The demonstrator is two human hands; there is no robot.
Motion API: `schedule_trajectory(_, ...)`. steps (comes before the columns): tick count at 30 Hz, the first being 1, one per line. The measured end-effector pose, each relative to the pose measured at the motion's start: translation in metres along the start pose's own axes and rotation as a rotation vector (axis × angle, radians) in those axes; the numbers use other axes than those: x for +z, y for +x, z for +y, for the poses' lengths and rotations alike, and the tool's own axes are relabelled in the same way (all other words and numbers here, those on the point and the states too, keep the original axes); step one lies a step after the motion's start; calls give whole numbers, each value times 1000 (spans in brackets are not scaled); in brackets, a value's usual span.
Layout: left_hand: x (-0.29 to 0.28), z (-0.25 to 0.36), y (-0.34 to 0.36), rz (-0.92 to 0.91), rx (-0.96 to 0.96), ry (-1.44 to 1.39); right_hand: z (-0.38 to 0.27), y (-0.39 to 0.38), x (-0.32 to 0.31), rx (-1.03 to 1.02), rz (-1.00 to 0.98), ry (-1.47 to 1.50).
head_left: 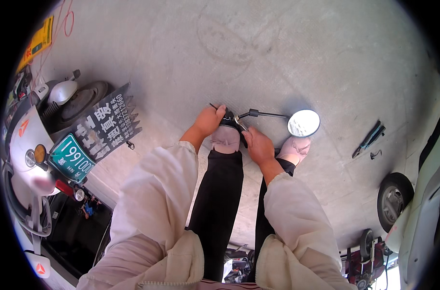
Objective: The person repairs a white electric scooter. They use a screwdriver to adjust components near the front wheel and handlebar, then use scissors to cut a cable near the handlebar. The person also retrieves a roll of tape from a tool cart.
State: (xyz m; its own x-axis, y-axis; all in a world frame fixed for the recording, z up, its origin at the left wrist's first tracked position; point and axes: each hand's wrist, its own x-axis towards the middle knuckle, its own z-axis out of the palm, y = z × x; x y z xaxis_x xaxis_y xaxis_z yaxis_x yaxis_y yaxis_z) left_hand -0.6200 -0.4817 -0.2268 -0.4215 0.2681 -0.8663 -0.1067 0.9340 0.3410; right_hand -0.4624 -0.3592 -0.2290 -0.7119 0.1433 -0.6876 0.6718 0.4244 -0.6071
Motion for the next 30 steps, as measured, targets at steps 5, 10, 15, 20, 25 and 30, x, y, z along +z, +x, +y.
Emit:
schedule_trajectory(5, 1, -2, 1, 2, -34, -55, -1, -6, -6, 56, -1, -64)
schedule_trajectory(10, 12, -10, 2, 25, -62, -130, -10, -54, -10, 198, 67, -1)
schedule_trajectory(15, 19, 2, 5, 115, -229, -179, -53, -42, -12, 261, 53, 159)
schedule_trajectory(20, 30, 5, 1, 241, -296, -197, -49, -16, 0, 147, -12, -9)
schedule_trajectory(25, 40, 9, 0, 330, -347, -250, -51, 7, -12, 44, -245, -128)
schedule_trajectory(30, 26, 28, -2, 161, -493, -84, -48, -12, 1, 113, -26, -208)
